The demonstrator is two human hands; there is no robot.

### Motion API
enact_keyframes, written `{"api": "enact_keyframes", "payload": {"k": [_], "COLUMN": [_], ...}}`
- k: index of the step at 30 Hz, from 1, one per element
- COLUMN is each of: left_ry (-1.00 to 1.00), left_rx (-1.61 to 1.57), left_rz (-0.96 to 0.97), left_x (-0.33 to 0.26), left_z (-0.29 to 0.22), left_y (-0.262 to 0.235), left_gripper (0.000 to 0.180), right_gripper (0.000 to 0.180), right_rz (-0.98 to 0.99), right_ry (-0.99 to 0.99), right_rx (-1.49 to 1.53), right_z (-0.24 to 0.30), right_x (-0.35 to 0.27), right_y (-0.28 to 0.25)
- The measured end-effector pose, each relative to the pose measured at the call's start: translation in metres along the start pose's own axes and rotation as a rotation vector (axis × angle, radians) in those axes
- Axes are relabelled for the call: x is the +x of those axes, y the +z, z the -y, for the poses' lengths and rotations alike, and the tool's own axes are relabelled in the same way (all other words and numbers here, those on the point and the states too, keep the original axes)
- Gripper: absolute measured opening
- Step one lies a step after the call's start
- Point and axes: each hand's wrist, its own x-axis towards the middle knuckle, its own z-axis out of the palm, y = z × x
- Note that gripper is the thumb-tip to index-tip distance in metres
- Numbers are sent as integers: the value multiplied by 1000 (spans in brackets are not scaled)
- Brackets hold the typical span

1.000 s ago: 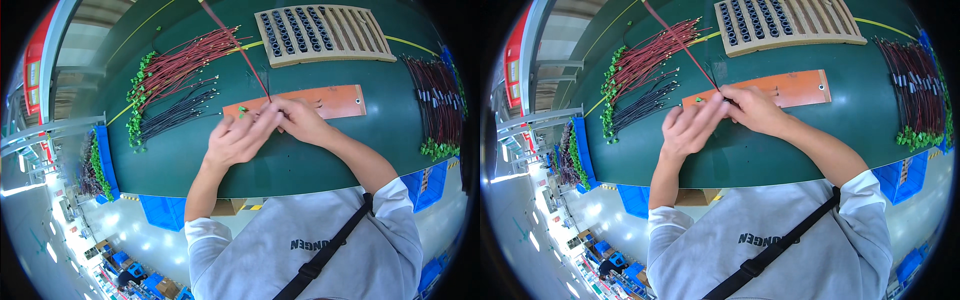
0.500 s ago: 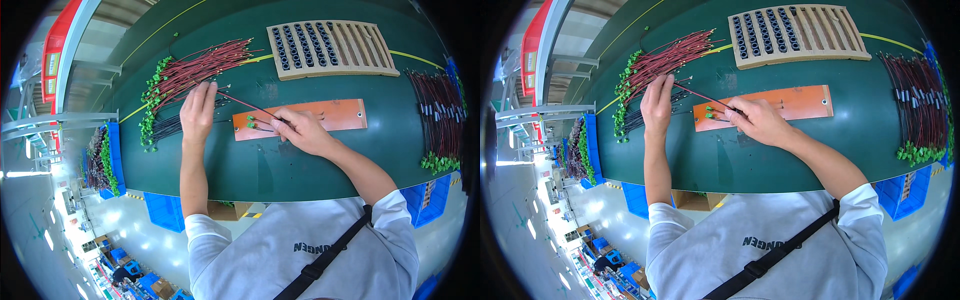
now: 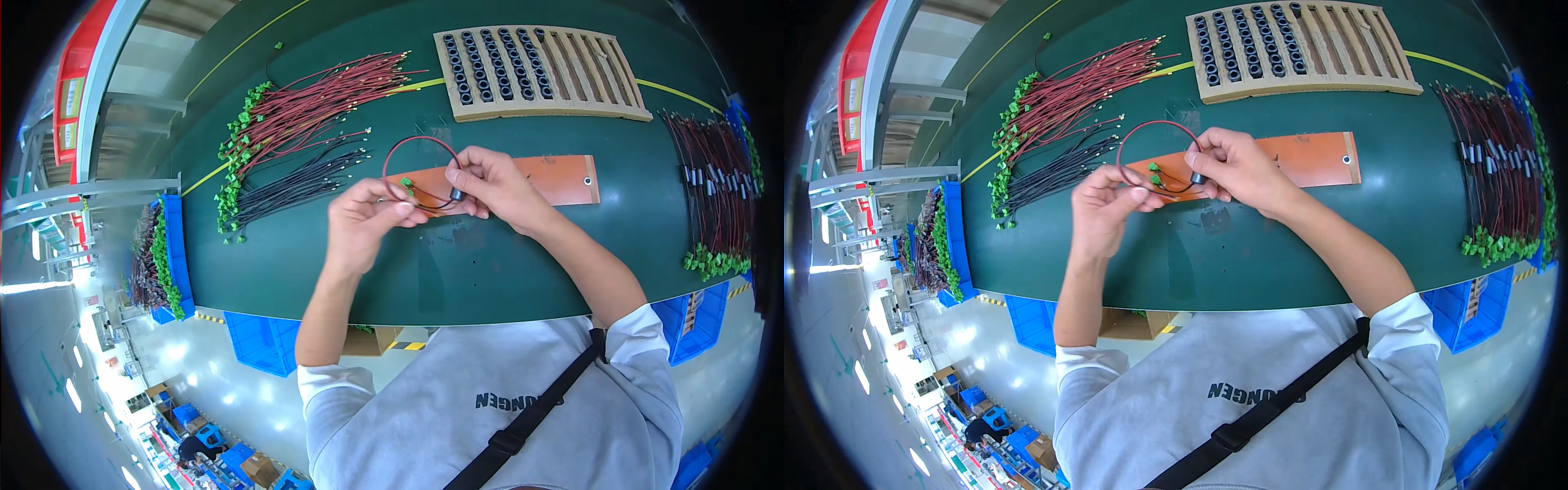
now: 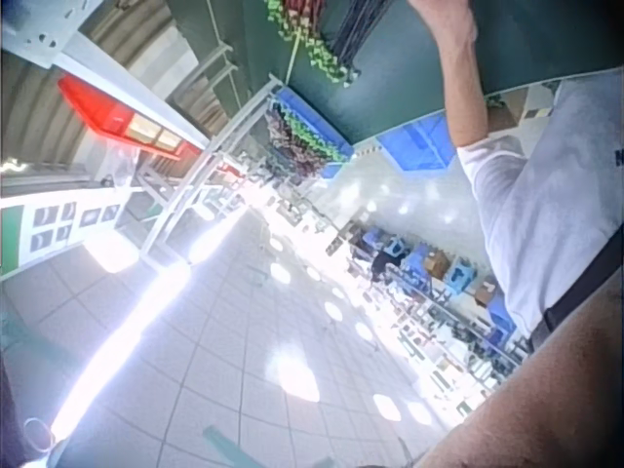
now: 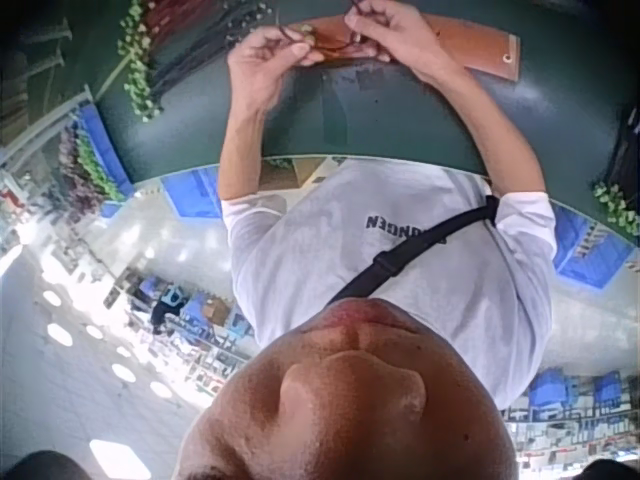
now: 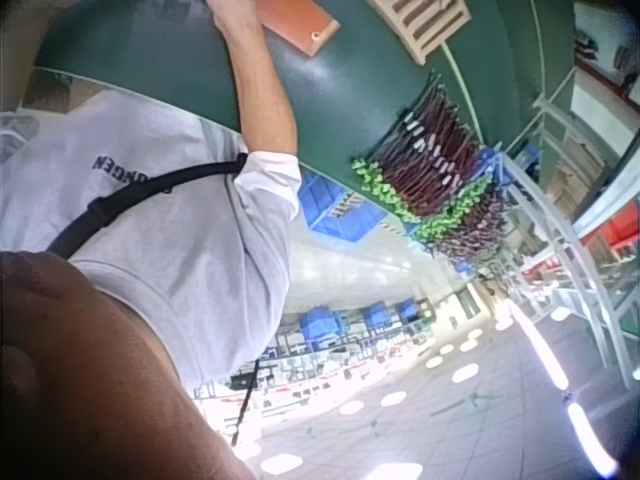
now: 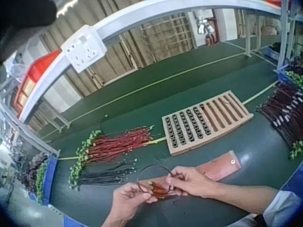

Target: The person assembles wire harnesses by picking up a black wire and a red wire, inserting them into a gray connector, and attaching a green terminal to the connector. The person repeats this process multiple times, placing the finished harnesses into a pile on the right side of the table.

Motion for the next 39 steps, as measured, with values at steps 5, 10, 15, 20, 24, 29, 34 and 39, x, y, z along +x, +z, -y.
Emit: {"api": "enact_keyframes", "payload": {"k": [5,10,15,20,24,29,34,39], "left_ry": [96,149,250,485,676,887,833,688], "left_rx": [-52,-34,2,227,564,842,646,691], "left_rz": [-36,-70,-75,-30,21,21,-55,-18], "left_x": [7,5,2,-1,0,10,19,17], "left_z": [18,23,28,40,44,35,52,50], "left_y": [23,27,29,28,26,27,40,37], "left_gripper": [10,9,10,13,15,18,20,35], "right_gripper": [24,28,30,32,34,37,25,16], "right_rz": [-20,-10,-27,-49,-68,-57,-104,-138], "right_ry": [17,11,44,56,42,-20,-92,-216], "right_rx": [46,56,84,106,117,20,103,-41], "right_z": [5,5,8,6,2,3,-3,5], "right_x": [-2,-1,-2,-1,-1,-3,-10,-21], "right_y": [1,-2,-2,-4,-4,0,6,10]}}
